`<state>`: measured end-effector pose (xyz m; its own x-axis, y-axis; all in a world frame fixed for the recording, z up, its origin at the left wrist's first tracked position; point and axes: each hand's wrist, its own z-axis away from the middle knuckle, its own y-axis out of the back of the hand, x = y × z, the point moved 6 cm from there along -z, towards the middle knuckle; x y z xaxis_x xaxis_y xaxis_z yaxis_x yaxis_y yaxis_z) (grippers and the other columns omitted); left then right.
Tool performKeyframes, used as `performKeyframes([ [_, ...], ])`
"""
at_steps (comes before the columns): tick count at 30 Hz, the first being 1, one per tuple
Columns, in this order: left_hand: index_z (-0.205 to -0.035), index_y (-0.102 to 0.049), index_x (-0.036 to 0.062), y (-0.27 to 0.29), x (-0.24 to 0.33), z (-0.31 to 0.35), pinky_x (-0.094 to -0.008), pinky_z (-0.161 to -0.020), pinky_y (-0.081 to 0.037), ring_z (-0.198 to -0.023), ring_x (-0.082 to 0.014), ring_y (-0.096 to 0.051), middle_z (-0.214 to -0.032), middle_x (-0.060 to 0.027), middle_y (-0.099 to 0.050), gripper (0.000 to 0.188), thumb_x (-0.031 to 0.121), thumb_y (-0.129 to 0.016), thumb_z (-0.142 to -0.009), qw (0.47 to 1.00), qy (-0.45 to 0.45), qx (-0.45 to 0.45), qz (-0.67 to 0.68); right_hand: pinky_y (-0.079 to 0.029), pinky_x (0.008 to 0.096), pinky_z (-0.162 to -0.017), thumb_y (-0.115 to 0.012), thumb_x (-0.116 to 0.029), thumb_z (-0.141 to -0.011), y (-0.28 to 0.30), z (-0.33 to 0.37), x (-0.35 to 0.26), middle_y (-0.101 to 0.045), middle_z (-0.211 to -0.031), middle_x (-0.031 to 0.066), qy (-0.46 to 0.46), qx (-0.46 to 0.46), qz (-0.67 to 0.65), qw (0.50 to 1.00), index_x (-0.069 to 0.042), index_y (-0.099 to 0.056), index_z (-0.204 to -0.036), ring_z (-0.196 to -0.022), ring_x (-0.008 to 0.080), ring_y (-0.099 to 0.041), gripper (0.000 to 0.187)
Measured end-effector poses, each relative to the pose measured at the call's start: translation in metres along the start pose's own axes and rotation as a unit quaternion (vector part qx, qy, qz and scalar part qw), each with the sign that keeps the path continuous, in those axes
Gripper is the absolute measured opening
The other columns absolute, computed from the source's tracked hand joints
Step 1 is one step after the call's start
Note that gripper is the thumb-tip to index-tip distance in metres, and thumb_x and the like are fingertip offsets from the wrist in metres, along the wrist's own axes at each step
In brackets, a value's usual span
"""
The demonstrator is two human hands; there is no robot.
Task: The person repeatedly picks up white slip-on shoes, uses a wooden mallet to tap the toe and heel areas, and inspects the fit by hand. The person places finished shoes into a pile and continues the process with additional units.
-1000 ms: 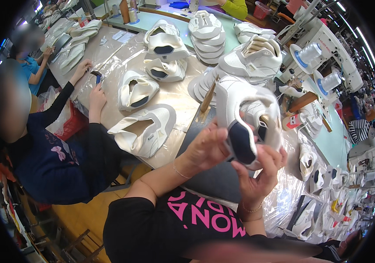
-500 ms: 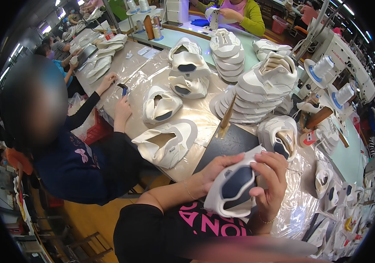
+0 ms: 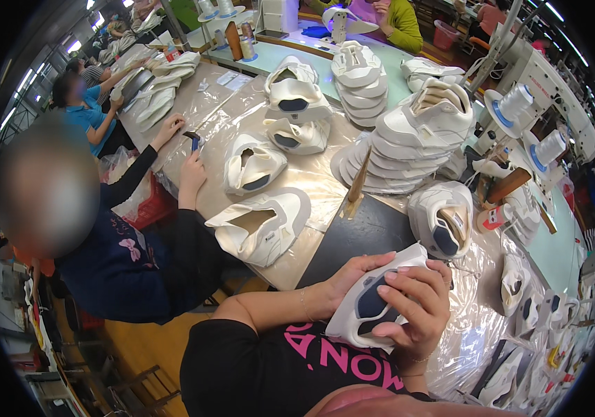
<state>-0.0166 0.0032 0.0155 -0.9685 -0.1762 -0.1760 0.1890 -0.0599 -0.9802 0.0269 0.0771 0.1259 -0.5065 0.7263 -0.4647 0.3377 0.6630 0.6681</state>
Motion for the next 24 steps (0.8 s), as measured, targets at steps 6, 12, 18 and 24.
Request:
performKeyframes([
  [6, -0.118, -0.057, -0.0005, 0.001, 0.007, 0.006, -0.0349, -0.063, -0.057, -0.068, -0.0215, -0.066, -0.088, -0.0132, -0.066, 0.05, 0.045, -0.052, -0.097, 0.997, -0.041, 0.054, 0.035, -0.037, 0.0452, -0.098, -0.074, -0.046, -0.073, -0.005, -0.012, -0.019, -0.07, -0.109, -0.0045, 0.07, -0.059, 0.007, 0.996, -0.019, -0.075, -0.098, -0.107, 0.0208, -0.061, 0.037],
  [12, -0.121, -0.058, 0.0045, -0.007, 0.013, 0.009, -0.0369, -0.08, -0.056, -0.087, -0.0235, -0.067, -0.101, -0.0125, -0.066, 0.046, 0.043, -0.051, -0.096, 0.996, -0.065, -0.041, 0.037, -0.039, 0.049, -0.096, -0.063, -0.058, -0.081, -0.01, -0.018, -0.019, -0.072, -0.101, -0.0054, 0.111, -0.055, 0.01, 0.992, -0.022, -0.077, -0.088, -0.102, 0.0226, -0.064, 0.039],
  [18, -0.117, -0.061, 0.0026, -0.001, 0.02, 0.005, -0.0317, -0.059, -0.06, -0.071, -0.0232, -0.071, -0.087, -0.0115, -0.07, 0.045, 0.042, -0.052, -0.096, 0.989, -0.096, -0.08, 0.08, -0.033, 0.0447, -0.103, -0.075, -0.046, -0.071, -0.007, -0.016, 0.03, -0.069, -0.109, -0.0006, -0.042, 0.022, 0.094, 0.994, -0.016, -0.072, -0.097, -0.109, 0.023, -0.061, 0.041],
  [24, -0.119, -0.06, 0.0019, -0.005, 0.026, 0.005, -0.0348, -0.071, -0.055, -0.082, -0.0216, -0.067, -0.097, -0.0123, -0.067, 0.047, 0.042, -0.052, -0.096, 0.987, -0.102, -0.115, 0.053, -0.038, 0.0476, -0.098, -0.064, -0.067, -0.069, -0.008, -0.006, 0.03, -0.062, -0.113, 0.0057, -0.034, 0.109, -0.008, 0.993, -0.016, -0.074, -0.097, -0.107, 0.0272, -0.06, 0.058],
])
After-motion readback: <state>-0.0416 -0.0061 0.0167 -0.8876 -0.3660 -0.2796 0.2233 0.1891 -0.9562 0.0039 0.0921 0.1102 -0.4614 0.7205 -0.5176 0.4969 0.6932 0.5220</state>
